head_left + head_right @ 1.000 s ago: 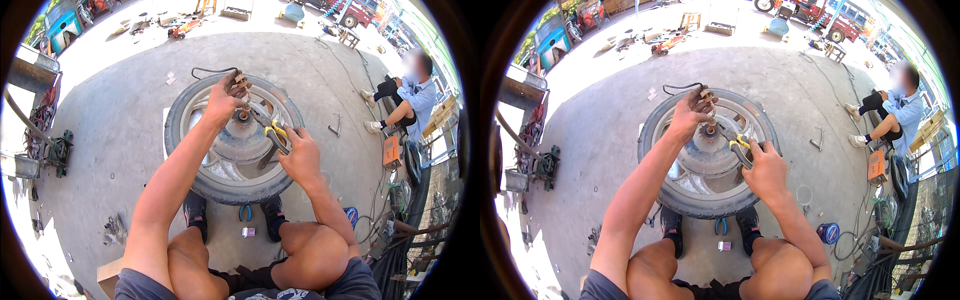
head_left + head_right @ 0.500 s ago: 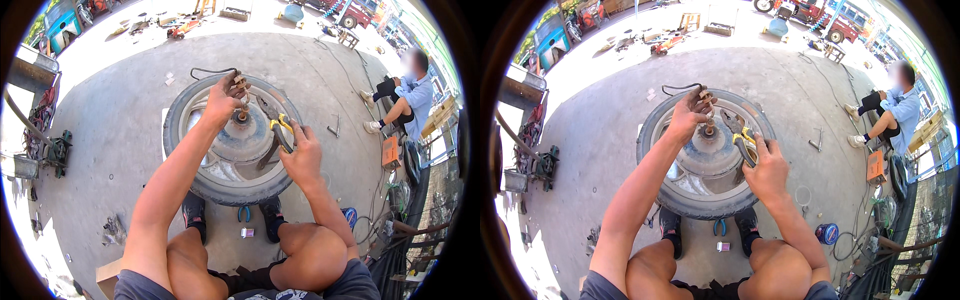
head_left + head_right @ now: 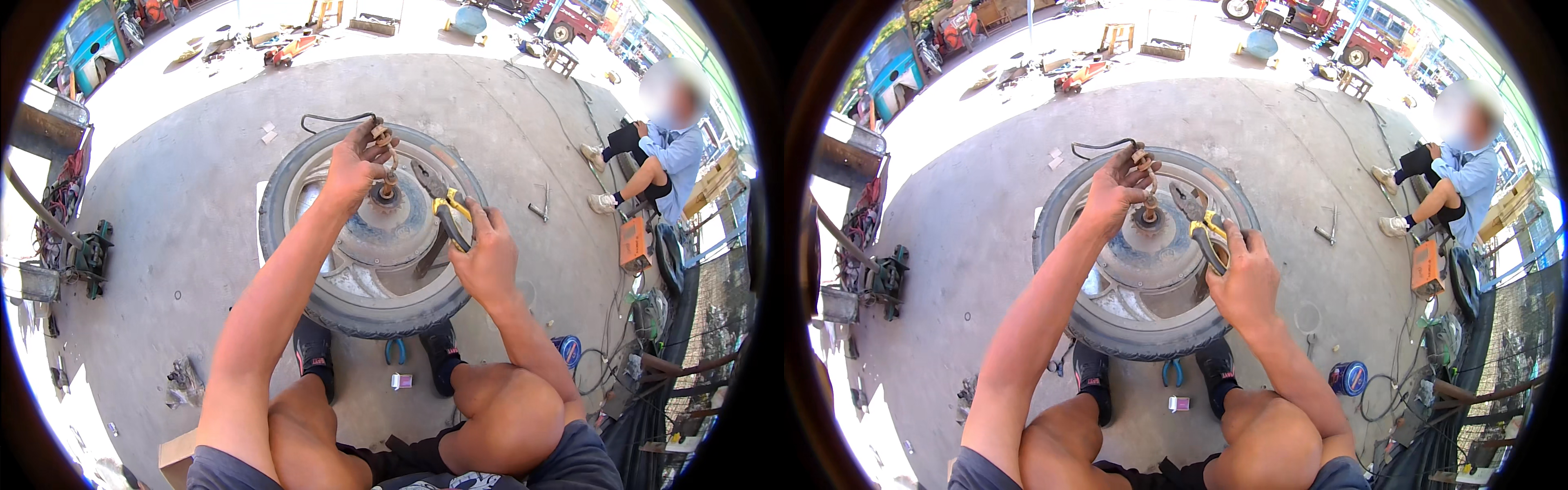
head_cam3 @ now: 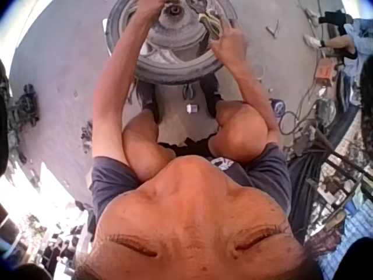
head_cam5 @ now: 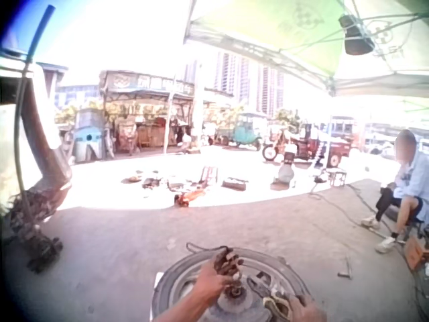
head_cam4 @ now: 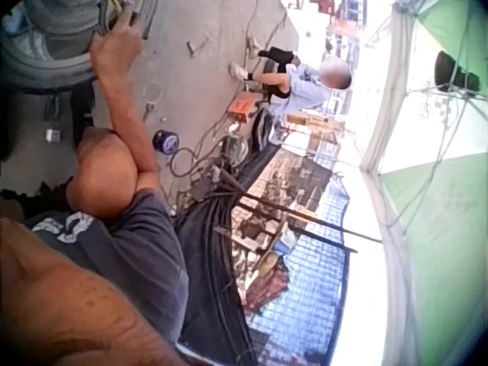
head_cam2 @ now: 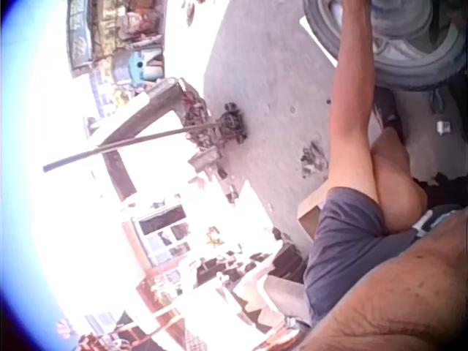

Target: The person is repairing a motorcycle wheel hub. They use an angle grinder to cut a metal component on the hub, then use pliers to adjust and remove parts from the center of the wheel.

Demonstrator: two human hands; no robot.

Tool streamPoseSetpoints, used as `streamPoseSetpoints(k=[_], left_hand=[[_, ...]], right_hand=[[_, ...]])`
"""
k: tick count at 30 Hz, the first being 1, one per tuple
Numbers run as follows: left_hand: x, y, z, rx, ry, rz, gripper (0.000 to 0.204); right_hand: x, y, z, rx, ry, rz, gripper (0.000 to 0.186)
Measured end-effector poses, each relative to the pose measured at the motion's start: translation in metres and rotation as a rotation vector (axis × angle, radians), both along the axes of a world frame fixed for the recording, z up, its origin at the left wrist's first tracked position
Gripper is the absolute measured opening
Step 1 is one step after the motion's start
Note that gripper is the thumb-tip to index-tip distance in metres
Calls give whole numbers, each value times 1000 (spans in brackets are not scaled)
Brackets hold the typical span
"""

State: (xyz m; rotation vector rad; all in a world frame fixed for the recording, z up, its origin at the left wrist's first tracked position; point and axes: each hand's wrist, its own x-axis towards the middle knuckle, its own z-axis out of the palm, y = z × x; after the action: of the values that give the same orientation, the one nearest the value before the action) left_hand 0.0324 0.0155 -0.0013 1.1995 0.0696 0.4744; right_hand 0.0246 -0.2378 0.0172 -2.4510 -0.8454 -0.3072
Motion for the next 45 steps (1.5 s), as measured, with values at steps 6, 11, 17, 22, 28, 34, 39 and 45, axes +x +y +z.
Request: streamPoseSetpoints(k=[6,11,17,22,28,34,39,45], left_hand=[[4,6,-10,-34,15,26,92],[2,-1,-1,11,46,15,92],[-3,-10,11,-12,92,16,92],[0,-5,3,-2,58,30,92],[3,0,-2,28,50,27,93],[3,-3,-1,6,38,31,95],[3,-2,-1,13,47,32,95],[5,-1,0,-10,24,14,87]], right_hand=[[1,2,3,-69,15,34,65],[-1,-2,12,67,142,-43,64],[-4,-4,1,305,524,120,64],[-7,-2,4,431,934,262,63],[-10,0,1,557,1198,378,36],[-14,3,-4,624,1394,382,33],[-15,5,-1,611,1335,422,31],[-13,7,-8,601,1355,450,30]])
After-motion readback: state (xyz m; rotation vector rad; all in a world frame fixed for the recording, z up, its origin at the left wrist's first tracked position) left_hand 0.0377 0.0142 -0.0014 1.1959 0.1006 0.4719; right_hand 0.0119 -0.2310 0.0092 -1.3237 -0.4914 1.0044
